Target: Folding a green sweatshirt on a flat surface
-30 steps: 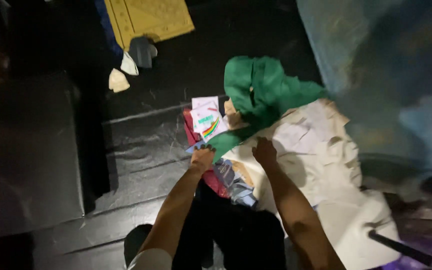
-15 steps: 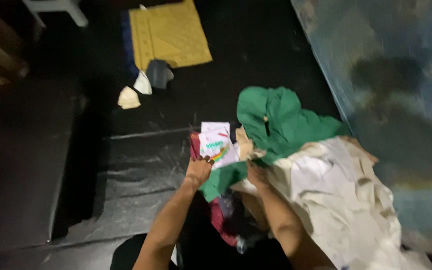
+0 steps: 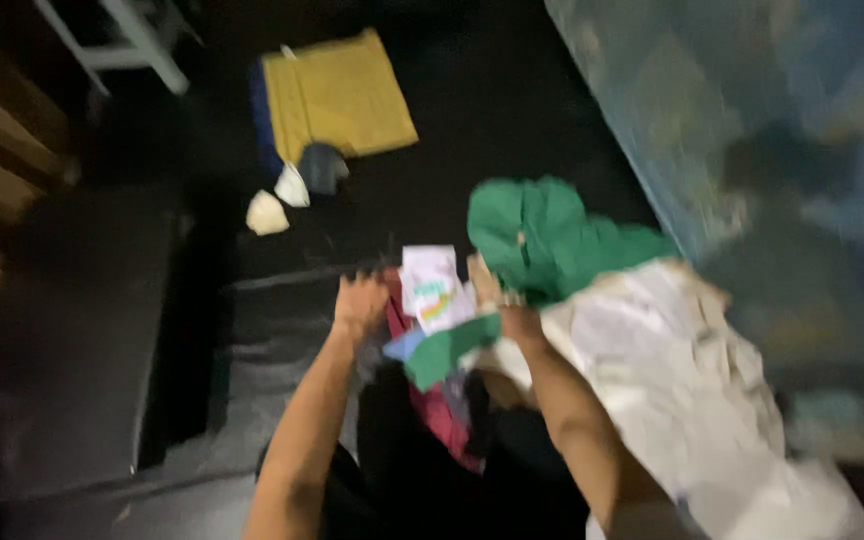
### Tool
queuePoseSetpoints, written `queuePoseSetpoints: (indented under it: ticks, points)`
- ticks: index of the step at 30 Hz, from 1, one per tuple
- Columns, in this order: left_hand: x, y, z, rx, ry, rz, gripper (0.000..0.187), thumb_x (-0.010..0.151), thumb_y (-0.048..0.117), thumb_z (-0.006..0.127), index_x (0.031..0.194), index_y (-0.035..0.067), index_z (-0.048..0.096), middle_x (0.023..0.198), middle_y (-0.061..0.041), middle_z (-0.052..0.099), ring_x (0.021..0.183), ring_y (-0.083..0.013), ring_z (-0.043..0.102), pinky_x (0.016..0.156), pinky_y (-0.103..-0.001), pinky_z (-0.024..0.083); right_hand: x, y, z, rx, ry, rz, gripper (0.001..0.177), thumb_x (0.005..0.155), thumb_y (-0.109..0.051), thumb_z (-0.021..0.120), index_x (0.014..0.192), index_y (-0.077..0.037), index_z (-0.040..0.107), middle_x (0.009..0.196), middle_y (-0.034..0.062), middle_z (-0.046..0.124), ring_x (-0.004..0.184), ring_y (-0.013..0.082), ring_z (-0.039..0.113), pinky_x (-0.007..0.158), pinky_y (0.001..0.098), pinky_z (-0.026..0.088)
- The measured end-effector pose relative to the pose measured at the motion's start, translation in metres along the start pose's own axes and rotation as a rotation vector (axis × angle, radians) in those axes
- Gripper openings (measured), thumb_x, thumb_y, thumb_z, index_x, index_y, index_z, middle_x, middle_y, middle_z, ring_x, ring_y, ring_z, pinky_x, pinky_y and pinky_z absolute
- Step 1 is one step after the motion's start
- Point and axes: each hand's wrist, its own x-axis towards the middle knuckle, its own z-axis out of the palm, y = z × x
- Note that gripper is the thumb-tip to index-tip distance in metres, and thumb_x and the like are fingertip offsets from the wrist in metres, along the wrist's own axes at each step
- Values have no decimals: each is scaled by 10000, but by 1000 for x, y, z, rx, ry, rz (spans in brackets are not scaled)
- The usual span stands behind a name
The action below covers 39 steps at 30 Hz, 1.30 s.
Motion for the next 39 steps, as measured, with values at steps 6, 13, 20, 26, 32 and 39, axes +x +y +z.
queuePoseSetpoints:
  ticks: [6, 13, 20, 26, 32, 39]
  points:
    - [32, 68, 39, -156, -134, 79, 409, 935, 179, 571, 1333, 226, 651, 1305, -51, 664, 1119, -277, 680, 933, -563, 507, 6, -3, -72, 342, -365, 203, 397, 829, -83, 601, 1219, -123, 666, 1291, 126, 671, 1145, 331, 672, 917, 451, 570]
    - [57, 144, 122, -119, -139, 170, 341, 969, 200, 543, 1271, 267, 687, 1218, -56, 702, 1164, -289, 663, 950, -583, 502, -12, 11, -100, 311, -455, 286, 297, 969, -105, 544, 1228, -141, 685, 1299, 112, 686, 1155, 312, 688, 933, 462, 573]
    - [72, 197, 239, -328, -193, 94, 354, 968, 204, 535, 1310, 189, 623, 1293, -83, 670, 1200, -316, 645, 935, -587, 510, -26, 13, -158, 421, -477, 331, 527, 859, -116, 701, 1373, -113, 583, 1413, 96, 578, 1260, 316, 569, 999, 443, 519]
    - [56, 212, 238, -526, -265, -79, 444, 977, 199, 531, 1417, 134, 542, 1358, -133, 640, 1263, -324, 616, 1009, -560, 502, -46, 20, -152, 470, -477, 385, 608, 873, -145, 706, 1449, -153, 512, 1461, 91, 545, 1284, 329, 547, 1025, 457, 505]
    - [71, 162, 122, -749, 83, -9, 425, 943, 244, 536, 1353, 134, 538, 1357, -161, 613, 1200, -429, 598, 966, -614, 463, -34, 11, -157, 464, -518, 423, 779, 894, -190, 678, 1571, -188, 293, 1547, 101, 415, 1265, 358, 548, 965, 488, 536]
    - [87, 88, -88, -522, 294, 443, 296, 972, 248, 535, 1260, 183, 553, 1180, -109, 695, 809, -391, 724, 607, -541, 573, 42, 26, -145, 446, -62, 355, 624, 906, -202, 711, 1454, -73, 441, 1509, 181, 458, 1132, 441, 598, 929, 517, 524]
